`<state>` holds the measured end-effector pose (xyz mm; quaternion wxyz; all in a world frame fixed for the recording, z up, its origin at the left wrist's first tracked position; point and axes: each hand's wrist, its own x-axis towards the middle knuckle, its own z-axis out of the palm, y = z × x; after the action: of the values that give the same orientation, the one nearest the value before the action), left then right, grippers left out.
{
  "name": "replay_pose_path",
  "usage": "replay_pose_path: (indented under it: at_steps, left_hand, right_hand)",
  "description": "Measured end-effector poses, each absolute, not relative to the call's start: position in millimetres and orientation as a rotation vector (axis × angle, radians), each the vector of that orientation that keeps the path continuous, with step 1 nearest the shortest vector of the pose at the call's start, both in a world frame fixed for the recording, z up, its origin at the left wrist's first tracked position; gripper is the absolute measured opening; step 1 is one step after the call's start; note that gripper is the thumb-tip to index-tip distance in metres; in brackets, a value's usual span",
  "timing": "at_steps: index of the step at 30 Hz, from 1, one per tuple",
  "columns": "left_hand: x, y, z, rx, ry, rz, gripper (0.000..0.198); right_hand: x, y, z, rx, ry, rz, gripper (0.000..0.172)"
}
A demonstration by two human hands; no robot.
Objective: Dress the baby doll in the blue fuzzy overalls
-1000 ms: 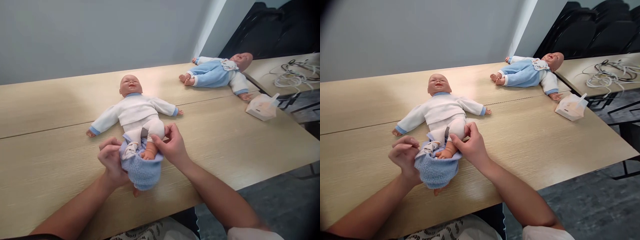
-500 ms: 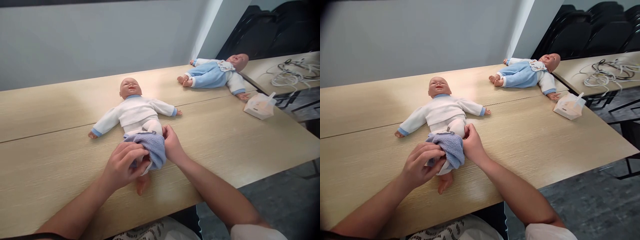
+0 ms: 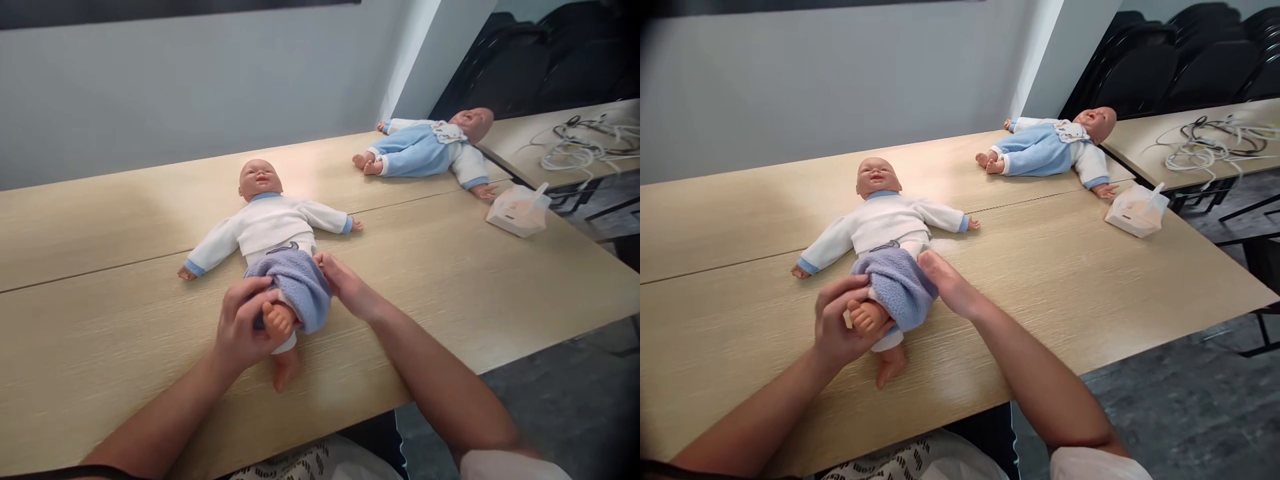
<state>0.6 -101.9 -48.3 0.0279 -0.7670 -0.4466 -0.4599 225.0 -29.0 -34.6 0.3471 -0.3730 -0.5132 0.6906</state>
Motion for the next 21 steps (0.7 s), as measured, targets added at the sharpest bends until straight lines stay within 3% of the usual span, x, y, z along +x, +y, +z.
replay_pose_path:
  at_steps: [5, 10, 14, 18, 21]
  left_hand:
    - [0, -107, -43, -2.313, -1.090, -1.511, 0.036]
    - [7, -110, -46, -2.351, -0.867, -1.530, 0.017]
    - [15, -112, -43, -2.476, -0.853, -1.439, 0.016]
    - [24, -117, -37, -2.602, -0.899, -1.289, 0.023]
    - [40, -121, -34, -2.738, -0.950, -1.076, 0.025]
  right_hand:
    - [243, -4, -42, -0.855, -1.312, 1.926, 0.045]
    - [233, 51, -76, -1.050, -1.079, 1.466, 0.050]
    - [220, 66, -85, -1.271, -1.172, 1.154, 0.050]
    - [225, 18, -67, -1.438, -1.224, 0.811, 0.051]
    - [237, -44, -48, -1.420, -1.283, 1.050, 0.055]
